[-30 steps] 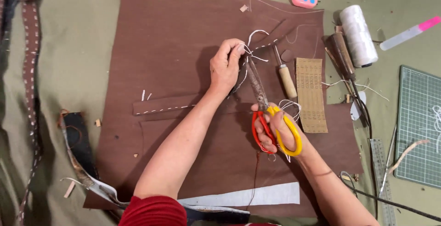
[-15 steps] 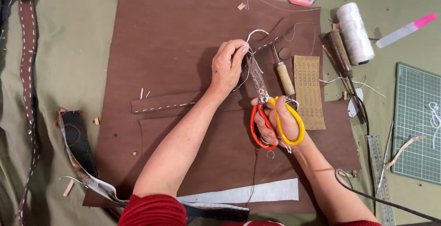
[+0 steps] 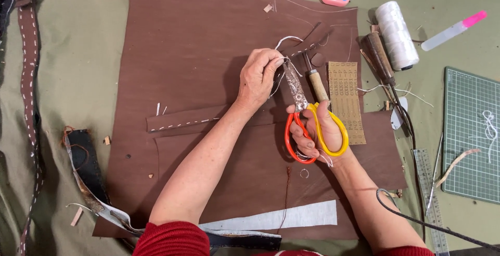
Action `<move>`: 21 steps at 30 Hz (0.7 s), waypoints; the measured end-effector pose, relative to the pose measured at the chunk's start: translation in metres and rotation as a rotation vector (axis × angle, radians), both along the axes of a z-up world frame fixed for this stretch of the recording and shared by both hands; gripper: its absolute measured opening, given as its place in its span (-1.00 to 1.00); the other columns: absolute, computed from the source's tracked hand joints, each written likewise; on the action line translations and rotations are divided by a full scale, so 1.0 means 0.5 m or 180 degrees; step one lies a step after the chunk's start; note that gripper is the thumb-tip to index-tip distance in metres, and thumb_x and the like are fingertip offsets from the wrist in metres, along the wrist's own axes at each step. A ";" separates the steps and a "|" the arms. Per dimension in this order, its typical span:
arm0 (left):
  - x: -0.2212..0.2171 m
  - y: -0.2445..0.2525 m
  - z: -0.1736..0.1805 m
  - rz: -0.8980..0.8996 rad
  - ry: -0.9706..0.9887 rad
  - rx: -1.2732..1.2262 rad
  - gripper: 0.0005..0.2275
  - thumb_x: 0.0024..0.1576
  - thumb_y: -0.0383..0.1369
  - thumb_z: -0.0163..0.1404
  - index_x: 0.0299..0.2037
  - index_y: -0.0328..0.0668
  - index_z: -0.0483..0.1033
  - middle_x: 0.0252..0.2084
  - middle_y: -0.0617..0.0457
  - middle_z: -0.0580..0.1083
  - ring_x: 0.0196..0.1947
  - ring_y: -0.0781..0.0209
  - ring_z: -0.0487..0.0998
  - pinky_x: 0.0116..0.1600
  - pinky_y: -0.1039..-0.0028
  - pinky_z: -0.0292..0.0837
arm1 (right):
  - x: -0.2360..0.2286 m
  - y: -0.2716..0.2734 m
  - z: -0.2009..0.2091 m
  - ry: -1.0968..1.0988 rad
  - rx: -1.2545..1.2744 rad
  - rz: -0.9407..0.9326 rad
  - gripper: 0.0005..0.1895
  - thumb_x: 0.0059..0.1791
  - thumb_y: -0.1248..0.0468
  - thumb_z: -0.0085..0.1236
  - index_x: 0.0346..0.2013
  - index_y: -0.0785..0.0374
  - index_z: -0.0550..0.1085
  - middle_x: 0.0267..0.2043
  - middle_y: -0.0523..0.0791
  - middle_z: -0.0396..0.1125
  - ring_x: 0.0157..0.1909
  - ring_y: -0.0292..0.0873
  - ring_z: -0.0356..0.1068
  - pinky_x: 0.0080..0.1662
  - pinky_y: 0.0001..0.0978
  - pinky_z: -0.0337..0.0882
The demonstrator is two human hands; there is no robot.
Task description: Hand-stitching a leather strap onto a larger piece of leather using a stitching awl and thread.
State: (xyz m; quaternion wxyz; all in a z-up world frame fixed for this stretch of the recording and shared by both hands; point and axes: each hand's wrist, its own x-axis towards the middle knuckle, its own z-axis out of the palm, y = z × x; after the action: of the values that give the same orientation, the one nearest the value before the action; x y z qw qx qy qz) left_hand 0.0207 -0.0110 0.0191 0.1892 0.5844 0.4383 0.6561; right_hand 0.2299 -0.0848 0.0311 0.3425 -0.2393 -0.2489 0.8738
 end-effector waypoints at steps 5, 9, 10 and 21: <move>0.001 0.003 0.000 -0.0053 0.0020 0.0067 -0.95 0.30 -0.32 0.04 -0.15 -0.01 0.56 -0.16 0.02 0.50 -0.08 -0.05 0.58 0.11 0.19 0.48 | 0.009 0.009 -0.016 0.0027 0.0006 0.0070 -0.20 0.08 -0.39 -0.34 0.09 0.25 0.42 -0.44 0.00 0.11 -0.68 -0.24 0.17 -0.84 -0.50 0.27; 0.002 0.007 -0.007 -0.0071 0.0042 0.0120 -0.95 0.29 -0.33 0.05 -0.16 0.00 0.57 -0.14 0.05 0.50 -0.08 -0.01 0.58 0.11 0.23 0.47 | 0.011 0.013 -0.020 0.0051 0.0017 0.0071 -0.18 0.09 -0.38 -0.33 0.15 0.28 0.42 -0.44 0.01 0.12 -0.67 -0.24 0.17 -0.83 -0.50 0.29; 0.003 0.006 -0.007 -0.0075 0.0042 0.0117 -0.95 0.29 -0.33 0.05 -0.16 0.00 0.57 -0.14 0.05 0.50 -0.08 -0.01 0.58 0.11 0.23 0.47 | 0.013 0.012 -0.019 0.0050 0.0015 0.0067 -0.18 0.09 -0.38 -0.33 0.15 0.28 0.42 -0.44 0.01 0.12 -0.67 -0.24 0.17 -0.83 -0.50 0.29; 0.005 0.002 -0.001 -0.0214 0.0035 0.0141 -0.95 0.29 -0.37 0.04 -0.19 -0.07 0.56 -0.15 0.00 0.51 -0.08 -0.03 0.58 0.13 0.19 0.46 | 0.018 0.014 -0.011 -0.0004 -0.0090 0.0051 -0.37 0.11 -0.35 -0.26 -0.11 0.11 0.44 -0.46 0.01 0.13 -0.71 -0.22 0.16 -0.86 -0.54 0.22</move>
State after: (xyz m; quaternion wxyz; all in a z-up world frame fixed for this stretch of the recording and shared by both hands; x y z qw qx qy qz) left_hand 0.0233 -0.0101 0.0186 0.1958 0.6065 0.4048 0.6557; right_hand 0.2389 -0.0776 0.0258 0.3319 -0.2427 -0.2386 0.8798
